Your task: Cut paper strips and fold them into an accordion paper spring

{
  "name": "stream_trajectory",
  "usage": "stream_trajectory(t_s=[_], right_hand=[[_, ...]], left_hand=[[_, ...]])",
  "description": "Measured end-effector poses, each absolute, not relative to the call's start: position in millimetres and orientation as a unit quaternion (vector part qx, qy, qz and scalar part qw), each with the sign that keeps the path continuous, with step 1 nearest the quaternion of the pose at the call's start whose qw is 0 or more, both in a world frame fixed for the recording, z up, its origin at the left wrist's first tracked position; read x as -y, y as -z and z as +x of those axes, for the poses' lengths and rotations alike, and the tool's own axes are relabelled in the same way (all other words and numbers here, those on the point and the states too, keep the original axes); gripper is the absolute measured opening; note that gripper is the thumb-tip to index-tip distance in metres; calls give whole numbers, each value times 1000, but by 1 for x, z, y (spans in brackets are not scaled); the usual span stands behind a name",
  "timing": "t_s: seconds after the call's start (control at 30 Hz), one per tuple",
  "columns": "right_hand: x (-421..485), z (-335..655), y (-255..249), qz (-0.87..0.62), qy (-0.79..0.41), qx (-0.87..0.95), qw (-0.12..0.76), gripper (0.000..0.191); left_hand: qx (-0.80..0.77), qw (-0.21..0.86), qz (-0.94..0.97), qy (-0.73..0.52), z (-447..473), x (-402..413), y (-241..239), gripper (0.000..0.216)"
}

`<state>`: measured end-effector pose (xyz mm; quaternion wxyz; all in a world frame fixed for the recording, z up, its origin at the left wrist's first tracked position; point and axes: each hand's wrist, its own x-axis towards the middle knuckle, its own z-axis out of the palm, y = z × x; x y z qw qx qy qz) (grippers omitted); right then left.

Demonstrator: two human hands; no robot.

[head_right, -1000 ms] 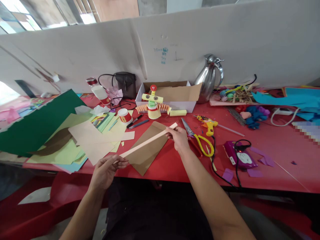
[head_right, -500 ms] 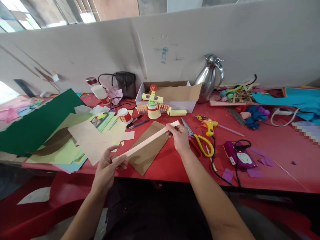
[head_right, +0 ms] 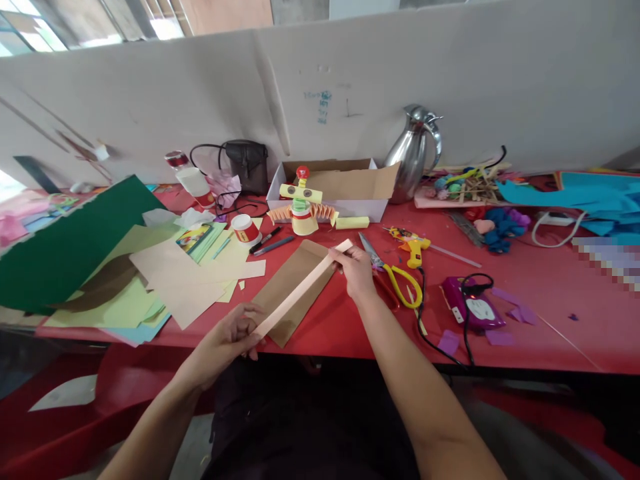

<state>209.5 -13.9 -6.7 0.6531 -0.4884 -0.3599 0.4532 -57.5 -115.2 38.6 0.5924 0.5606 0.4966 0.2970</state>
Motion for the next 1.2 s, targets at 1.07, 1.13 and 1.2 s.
stream_trajectory(t_s=[1.07, 1.13, 1.2], right_hand=[[-7, 187, 17, -577, -480, 487, 446, 10], [-14, 187, 17, -593, -453, 509, 430, 4], [-20, 187, 16, -610, -415, 536, 410, 2]], left_hand=[[-579, 573, 509, -278, -66, 135, -3, 49], [-577, 576, 501, -289, -58, 140, 5, 49], [-574, 574, 501, -299, -52, 144, 10, 49]])
